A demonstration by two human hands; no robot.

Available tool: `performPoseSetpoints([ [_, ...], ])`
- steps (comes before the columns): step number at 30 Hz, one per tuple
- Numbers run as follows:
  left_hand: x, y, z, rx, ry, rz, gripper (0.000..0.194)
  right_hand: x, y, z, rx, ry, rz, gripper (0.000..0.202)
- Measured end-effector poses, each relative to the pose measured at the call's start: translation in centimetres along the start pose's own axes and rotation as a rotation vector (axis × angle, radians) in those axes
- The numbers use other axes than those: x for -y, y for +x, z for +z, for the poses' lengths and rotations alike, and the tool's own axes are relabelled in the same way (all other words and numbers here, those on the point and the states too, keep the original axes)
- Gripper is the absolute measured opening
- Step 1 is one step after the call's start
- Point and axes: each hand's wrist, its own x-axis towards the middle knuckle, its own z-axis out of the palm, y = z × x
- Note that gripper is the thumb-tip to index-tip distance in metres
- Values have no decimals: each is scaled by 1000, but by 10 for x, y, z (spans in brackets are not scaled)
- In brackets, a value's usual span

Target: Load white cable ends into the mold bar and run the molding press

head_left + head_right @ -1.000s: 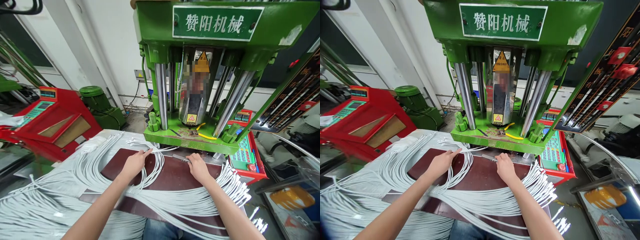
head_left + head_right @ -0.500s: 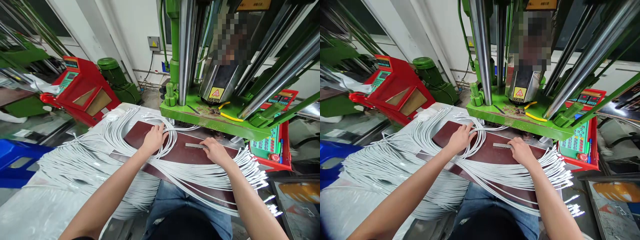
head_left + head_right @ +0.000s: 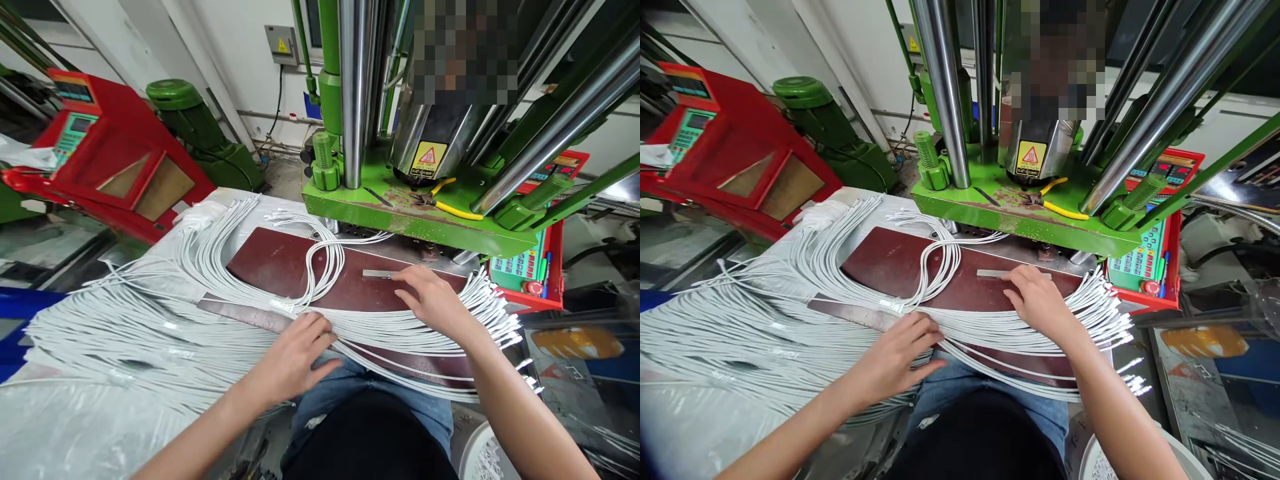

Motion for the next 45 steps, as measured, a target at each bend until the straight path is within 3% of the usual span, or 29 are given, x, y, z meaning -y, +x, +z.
performPoseSetpoints([
  [6,-6,-10,19,-53,46,-6,21,20,-6,5,70,56,-33,24],
  [10,6,4,10,-90,2,-17,23,37,-3,13,208,68,-77,23],
  [14,19,25,-4,34,69,-24,24,47,0,21,264,33,-89,20],
  [17,24,32,-7,129,109,23,24,47,0,25,267,16,-91,20],
  [26,30,34,-9,169,104,81,19,46,1,27,283,31,-102,22],
  [34,42,45,-22,179,-238,-119,14,48,-2,21,282,107,-82,28],
  [38,48,47,-24,201,-377,-179,14,45,-1,22,294,87,-38,22],
  [45,48,50,-19,294,-138,-14,15,53,5,4,258,85,-27,19],
])
